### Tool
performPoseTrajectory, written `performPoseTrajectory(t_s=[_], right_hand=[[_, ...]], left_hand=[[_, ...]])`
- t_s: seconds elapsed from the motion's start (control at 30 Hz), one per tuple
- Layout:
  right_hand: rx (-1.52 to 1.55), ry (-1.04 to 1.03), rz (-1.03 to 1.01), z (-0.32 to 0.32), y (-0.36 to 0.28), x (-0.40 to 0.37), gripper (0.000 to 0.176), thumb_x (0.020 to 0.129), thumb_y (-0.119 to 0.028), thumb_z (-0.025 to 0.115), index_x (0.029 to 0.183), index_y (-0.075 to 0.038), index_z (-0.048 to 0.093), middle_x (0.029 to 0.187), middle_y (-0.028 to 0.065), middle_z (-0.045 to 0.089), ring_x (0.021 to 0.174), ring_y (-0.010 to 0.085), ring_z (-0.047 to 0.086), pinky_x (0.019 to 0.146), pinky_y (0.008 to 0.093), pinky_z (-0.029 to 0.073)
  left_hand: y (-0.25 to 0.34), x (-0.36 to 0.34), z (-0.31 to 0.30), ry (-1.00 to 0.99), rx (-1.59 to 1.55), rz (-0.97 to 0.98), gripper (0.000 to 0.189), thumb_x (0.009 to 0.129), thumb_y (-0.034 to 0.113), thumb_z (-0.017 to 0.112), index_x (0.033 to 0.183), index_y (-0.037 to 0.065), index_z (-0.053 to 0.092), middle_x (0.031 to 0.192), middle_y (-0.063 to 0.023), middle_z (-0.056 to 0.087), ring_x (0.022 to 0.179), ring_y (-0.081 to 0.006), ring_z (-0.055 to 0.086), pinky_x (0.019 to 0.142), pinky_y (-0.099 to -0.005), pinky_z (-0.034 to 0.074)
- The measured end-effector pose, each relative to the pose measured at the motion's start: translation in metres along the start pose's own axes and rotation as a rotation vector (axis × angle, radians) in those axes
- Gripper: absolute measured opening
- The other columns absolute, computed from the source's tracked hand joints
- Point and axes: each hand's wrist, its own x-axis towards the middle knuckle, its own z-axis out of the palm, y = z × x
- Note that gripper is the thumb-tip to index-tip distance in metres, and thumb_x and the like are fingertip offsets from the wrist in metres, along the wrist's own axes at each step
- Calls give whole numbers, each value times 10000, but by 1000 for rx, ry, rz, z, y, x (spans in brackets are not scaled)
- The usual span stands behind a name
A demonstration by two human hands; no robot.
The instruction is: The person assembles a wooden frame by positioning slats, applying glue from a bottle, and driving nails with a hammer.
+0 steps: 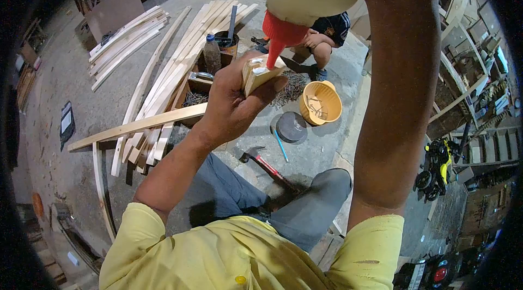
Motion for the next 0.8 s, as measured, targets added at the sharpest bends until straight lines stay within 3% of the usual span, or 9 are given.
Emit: performPoseTrajectory(t_s=[0.13,0.23,0.43,0.8], right_hand=[[85,-90,-46,-8,4,1,372,813,-353,708,1022,-54,635,776,88,661,630,185,669,582,300,574],[-23,-38,-54,-11,4,5,368,823,-348,701,1033,-53,636,775,85,661,637,189,671,590,306,578],[66,-27,-125,-8,15,3,371,830,-356,691,1038,-54,636,772,92,659,646,194,675,589,306,579],[8,-17,-41,-5,9,1,369,820,-348,697,1024,-50,627,762,95,657,637,191,671,583,308,575]], left_hand=[[3,0,-2,-13,2,-14,173,895,131,689,1006,21,614,893,-66,630,786,-131,589,704,-284,470],[2,-1,0,-2,-7,-28,169,890,120,690,1004,21,612,896,-65,630,786,-131,588,705,-283,468],[-2,-1,0,-5,-16,5,165,889,113,686,1003,20,609,888,-63,630,792,-131,588,710,-279,469],[4,-1,-1,-48,-16,-70,176,905,131,679,1022,21,609,892,-58,627,778,-120,579,696,-271,466]])
